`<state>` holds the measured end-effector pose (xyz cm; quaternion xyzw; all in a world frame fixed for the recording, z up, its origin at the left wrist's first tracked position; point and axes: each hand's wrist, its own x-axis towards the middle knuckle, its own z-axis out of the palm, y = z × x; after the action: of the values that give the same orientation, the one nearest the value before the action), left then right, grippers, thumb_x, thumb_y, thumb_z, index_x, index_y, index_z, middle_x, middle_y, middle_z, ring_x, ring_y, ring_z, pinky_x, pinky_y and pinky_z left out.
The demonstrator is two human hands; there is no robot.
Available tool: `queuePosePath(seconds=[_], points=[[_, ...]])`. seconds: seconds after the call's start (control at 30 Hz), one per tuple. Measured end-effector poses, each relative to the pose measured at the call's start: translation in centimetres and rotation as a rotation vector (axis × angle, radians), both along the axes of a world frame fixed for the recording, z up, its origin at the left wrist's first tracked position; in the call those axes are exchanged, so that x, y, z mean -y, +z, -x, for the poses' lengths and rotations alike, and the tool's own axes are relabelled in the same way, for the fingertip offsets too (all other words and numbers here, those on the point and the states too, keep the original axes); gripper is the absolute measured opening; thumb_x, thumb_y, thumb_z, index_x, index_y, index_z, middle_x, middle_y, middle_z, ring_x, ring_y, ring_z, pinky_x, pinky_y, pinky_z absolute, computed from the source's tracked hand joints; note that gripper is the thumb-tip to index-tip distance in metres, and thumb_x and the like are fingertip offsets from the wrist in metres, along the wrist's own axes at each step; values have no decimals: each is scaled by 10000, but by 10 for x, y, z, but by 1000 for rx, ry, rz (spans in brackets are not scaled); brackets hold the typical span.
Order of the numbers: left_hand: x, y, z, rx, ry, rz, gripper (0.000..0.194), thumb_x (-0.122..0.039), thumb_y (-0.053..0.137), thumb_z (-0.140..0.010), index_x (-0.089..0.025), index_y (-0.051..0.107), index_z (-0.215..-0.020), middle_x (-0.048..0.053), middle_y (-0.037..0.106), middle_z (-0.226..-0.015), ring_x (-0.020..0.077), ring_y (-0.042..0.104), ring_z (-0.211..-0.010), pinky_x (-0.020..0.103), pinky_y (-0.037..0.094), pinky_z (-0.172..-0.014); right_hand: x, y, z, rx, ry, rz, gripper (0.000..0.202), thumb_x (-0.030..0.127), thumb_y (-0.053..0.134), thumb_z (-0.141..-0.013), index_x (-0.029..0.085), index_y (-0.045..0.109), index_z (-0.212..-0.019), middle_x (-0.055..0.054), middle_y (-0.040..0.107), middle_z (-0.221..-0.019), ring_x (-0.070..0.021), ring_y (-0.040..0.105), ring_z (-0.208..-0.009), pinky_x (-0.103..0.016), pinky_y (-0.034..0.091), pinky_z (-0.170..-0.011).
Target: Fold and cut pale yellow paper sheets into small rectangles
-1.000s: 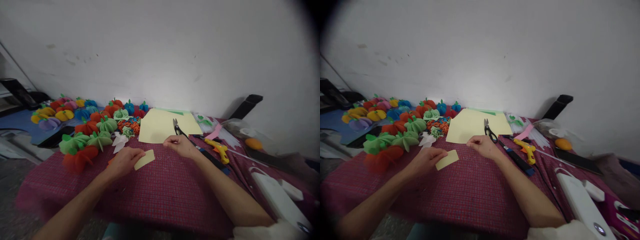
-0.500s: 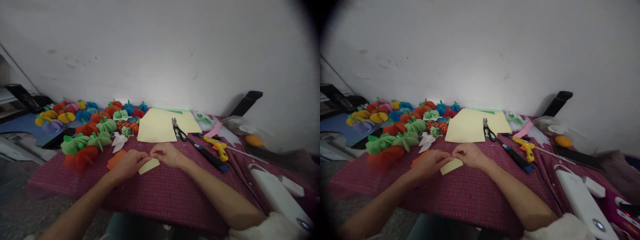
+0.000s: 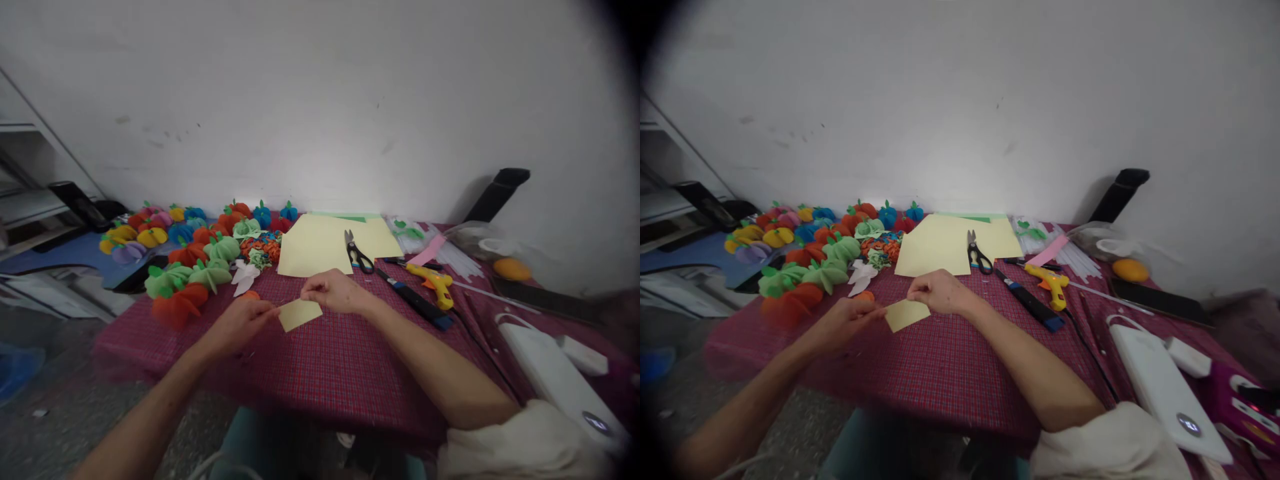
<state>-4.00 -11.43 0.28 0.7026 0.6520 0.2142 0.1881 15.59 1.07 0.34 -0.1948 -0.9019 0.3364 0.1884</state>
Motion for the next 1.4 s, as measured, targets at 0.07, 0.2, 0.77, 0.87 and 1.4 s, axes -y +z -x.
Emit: queuePosePath(seconds=[0.07, 0.2, 0.77, 0.87, 1.4], points=[[5, 6, 3, -1, 38, -39, 380, -432, 380, -814, -171, 646, -738, -7, 595, -647, 123, 506, -612, 191, 326, -546, 1, 6, -1, -18, -13, -19, 166, 252, 509, -770, 174, 656, -766, -2, 626, -659, -91, 511, -582, -206, 349, -537], [6, 17, -12, 46, -16, -96, 372, -431, 383, -825, -217, 584, -1054, 16, 633, -925, 145, 541, -771, 199, 356, -638, 10, 20, 1, -12, -10, -70, 157, 241, 512, -760, 180, 655, -745, 2, 614, -625, -87, 492, -549, -216, 341, -535], [10, 5, -26, 3, -144, -143, 346, -353, 354, -858, -162, 579, -678, -38, 517, -563, 81, 445, -526, 190, 242, -497, 33, 26, -31, -11, -102, 43, 243, 345, 484, -784, 151, 625, -824, -35, 620, -764, -115, 520, -661, -234, 391, -604], [5, 4, -29, -25, -172, -185, 343, -338, 357, -857, -156, 564, -653, -38, 507, -555, 79, 433, -523, 191, 238, -501, 44, 22, -17, -20, -49, 71, 231, 334, 496, -778, 163, 623, -866, -30, 619, -786, -107, 514, -661, -224, 389, -597], [10, -8, -24, 70, -228, -82, 368, -362, 328, -861, -147, 525, -637, -28, 512, -579, 87, 450, -548, 190, 261, -508, 44, 2, 2, 98, -33, 98, 210, 303, 497, -766, 152, 643, -774, -9, 596, -663, -98, 484, -580, -212, 352, -531]])
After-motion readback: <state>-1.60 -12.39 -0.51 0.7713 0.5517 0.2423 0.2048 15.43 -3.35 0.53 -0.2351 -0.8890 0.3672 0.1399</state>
